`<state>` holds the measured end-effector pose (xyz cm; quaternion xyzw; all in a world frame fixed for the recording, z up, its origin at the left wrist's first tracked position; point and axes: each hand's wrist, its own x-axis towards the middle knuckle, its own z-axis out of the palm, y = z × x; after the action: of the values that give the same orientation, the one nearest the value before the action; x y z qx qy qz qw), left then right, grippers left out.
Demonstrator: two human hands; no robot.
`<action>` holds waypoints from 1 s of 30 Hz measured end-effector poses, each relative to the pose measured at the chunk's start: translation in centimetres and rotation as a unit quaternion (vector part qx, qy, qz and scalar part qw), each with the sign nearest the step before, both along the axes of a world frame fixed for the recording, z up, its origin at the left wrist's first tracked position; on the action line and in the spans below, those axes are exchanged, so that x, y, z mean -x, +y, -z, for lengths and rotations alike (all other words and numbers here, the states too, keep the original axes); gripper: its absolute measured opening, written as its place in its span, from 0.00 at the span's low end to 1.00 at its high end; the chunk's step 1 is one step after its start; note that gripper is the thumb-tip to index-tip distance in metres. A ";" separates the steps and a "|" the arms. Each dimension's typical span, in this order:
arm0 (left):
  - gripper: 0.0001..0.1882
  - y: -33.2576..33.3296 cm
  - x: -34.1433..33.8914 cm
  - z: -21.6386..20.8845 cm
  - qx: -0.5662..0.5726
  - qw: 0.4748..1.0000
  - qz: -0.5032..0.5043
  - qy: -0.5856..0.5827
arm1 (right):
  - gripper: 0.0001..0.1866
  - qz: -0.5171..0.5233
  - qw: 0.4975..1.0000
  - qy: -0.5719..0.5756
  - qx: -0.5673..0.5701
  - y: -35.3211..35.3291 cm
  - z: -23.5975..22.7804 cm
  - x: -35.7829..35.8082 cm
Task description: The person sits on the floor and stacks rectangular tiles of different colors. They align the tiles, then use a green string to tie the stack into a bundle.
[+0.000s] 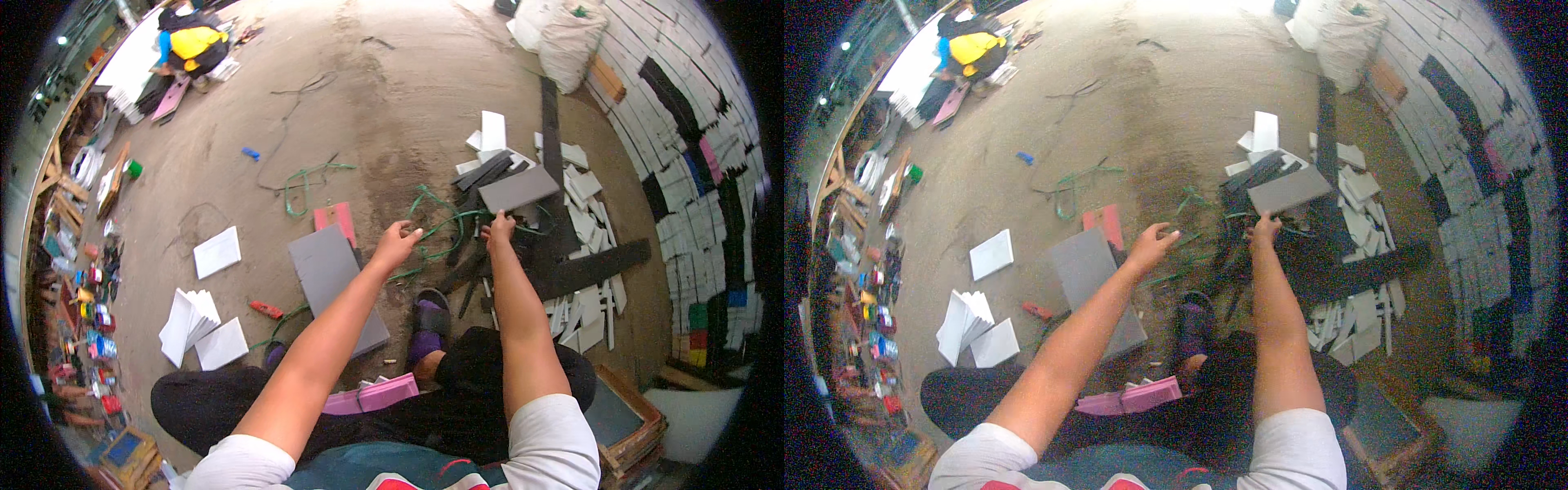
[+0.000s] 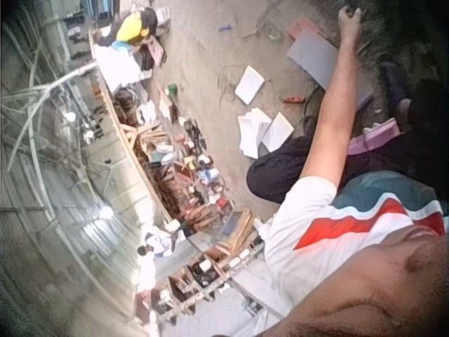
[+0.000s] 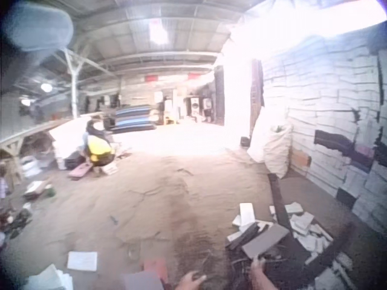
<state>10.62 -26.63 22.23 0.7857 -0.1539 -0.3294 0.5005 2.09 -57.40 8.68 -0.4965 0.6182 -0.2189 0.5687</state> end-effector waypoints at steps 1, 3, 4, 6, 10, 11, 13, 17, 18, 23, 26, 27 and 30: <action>0.33 0.2 -0.2 0.3 0.036 0.999 -0.007 -0.009 | 0.32 -0.064 0.994 0.071 0.045 0.2 1.3 0.5; 0.29 4.1 -3.0 2.2 0.079 0.994 -0.058 -0.052 | 0.34 -0.204 0.963 0.113 0.133 9.4 -0.8 -3.1; 0.27 5.9 -3.2 1.3 0.109 0.988 -0.081 -0.072 | 0.38 -0.257 0.949 0.050 0.178 12.7 -1.2 -3.0; 0.25 9.5 -3.4 -1.8 0.180 0.972 -0.108 -0.107 | 0.41 -0.422 0.896 -0.024 0.135 15.8 1.2 -2.7; 0.32 22.8 -3.9 -1.2 0.212 0.894 -0.386 -0.082 | 0.52 -0.501 0.849 -0.097 -0.140 27.2 -4.8 -2.7; 0.37 24.6 -3.1 -0.1 0.204 0.899 -0.386 -0.023 | 0.56 -0.518 0.823 -0.093 -0.214 28.5 -6.6 -2.8; 0.46 26.3 -0.6 3.4 0.191 0.899 -0.381 0.100 | 0.58 -0.514 0.815 -0.038 -0.265 30.3 -9.0 -2.4; 0.57 23.5 4.4 3.2 0.147 0.883 -0.351 0.274 | 0.54 -0.503 0.793 -0.135 -0.316 31.6 -9.1 0.0; 0.57 23.7 4.6 4.7 0.200 0.886 -0.277 0.314 | 0.53 -0.493 0.800 -0.129 -0.316 31.0 -6.6 0.4; 0.55 24.0 5.8 8.7 0.256 0.889 -0.228 0.302 | 0.53 -0.440 0.820 -0.103 -0.353 35.0 -8.7 2.5; 0.49 23.0 5.6 10.4 0.240 0.909 -0.232 0.248 | 0.53 -0.424 0.791 -0.152 -0.414 34.3 -6.5 3.0; 0.49 22.9 5.5 10.5 0.261 0.904 -0.236 0.244 | 0.52 -0.430 0.795 -0.151 -0.400 34.5 -6.3 2.8; 0.47 22.9 5.2 10.1 0.317 0.878 -0.230 0.274 | 0.51 -0.444 0.814 -0.135 -0.350 34.1 -5.1 2.5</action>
<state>5.41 -3.72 12.17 0.4765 0.0780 -0.3405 0.8068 -0.37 -23.27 13.74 -0.4495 0.2829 0.2241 0.8171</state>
